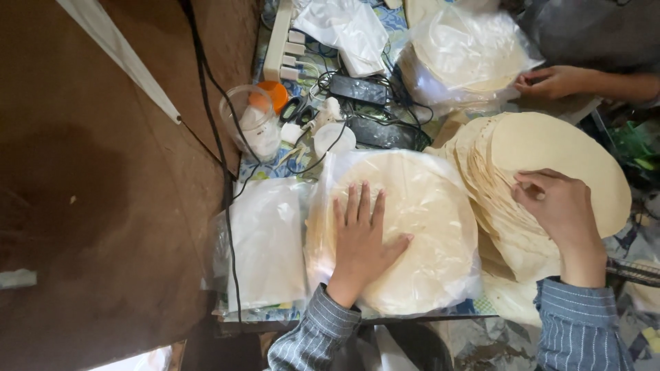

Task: The person takes circular flatbread from a stack and places it into plastic bags by hand.

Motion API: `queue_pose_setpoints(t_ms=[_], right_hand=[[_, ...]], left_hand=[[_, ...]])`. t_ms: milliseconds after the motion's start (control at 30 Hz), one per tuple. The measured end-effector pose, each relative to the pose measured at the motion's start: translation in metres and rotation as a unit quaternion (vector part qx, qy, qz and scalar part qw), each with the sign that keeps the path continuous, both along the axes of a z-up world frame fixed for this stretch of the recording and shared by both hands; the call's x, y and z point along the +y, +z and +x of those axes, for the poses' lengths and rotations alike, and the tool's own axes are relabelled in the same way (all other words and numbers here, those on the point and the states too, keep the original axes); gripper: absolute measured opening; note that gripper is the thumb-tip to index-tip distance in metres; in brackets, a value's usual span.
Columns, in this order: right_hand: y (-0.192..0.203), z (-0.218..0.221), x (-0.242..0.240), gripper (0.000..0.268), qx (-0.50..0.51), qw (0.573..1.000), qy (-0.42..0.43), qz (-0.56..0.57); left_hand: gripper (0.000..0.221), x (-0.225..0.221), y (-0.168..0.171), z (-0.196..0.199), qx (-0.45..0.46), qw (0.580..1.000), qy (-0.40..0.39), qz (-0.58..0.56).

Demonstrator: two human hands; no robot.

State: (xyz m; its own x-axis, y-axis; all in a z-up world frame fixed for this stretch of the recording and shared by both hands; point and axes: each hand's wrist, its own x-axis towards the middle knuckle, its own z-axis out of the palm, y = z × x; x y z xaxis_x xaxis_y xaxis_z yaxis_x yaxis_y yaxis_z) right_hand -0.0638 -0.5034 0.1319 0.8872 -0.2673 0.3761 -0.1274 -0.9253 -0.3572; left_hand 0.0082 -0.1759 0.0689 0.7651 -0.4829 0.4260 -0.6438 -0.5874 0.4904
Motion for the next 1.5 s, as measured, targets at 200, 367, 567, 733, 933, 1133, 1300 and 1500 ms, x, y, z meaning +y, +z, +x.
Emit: queue_pose_setpoints(t_ms=[200,367,567,733,933,1133,1300,1500], right_hand=[[-0.01,0.005,-0.007,0.019,-0.024,0.999,-0.004,-0.026],[0.005,0.005,0.008,0.016,-0.027,0.998,-0.044,-0.025],[-0.019,0.004,-0.012,0.017,-0.05,0.999,0.009,0.003],[-0.025,0.008,0.0,0.007,-0.079,0.993,-0.056,-0.071],[-0.05,0.008,-0.021,0.006,-0.169,0.977,-0.094,0.09],[-0.024,0.003,0.004,0.022,-0.127,0.99,-0.034,-0.043],[-0.043,0.005,-0.022,0.009,-0.143,0.983,-0.064,0.096],[-0.059,0.012,-0.035,0.013,-0.17,0.947,-0.143,0.232]], left_hand=[[0.093,0.0,0.0,0.0,0.008,1.0,0.002,0.009],[0.092,0.0,0.002,0.0,0.004,1.0,-0.001,0.004],[0.09,0.0,0.0,0.0,-0.019,1.0,0.004,-0.008],[0.09,-0.001,-0.003,-0.002,-0.019,1.0,0.003,0.004],[0.09,0.002,-0.003,0.0,-0.019,1.0,-0.002,-0.002],[0.09,0.001,0.0,0.003,-0.016,1.0,-0.012,-0.006],[0.088,0.003,0.002,0.001,-0.01,1.0,-0.007,0.003],[0.088,0.003,0.004,0.001,-0.014,1.0,-0.01,-0.001]])
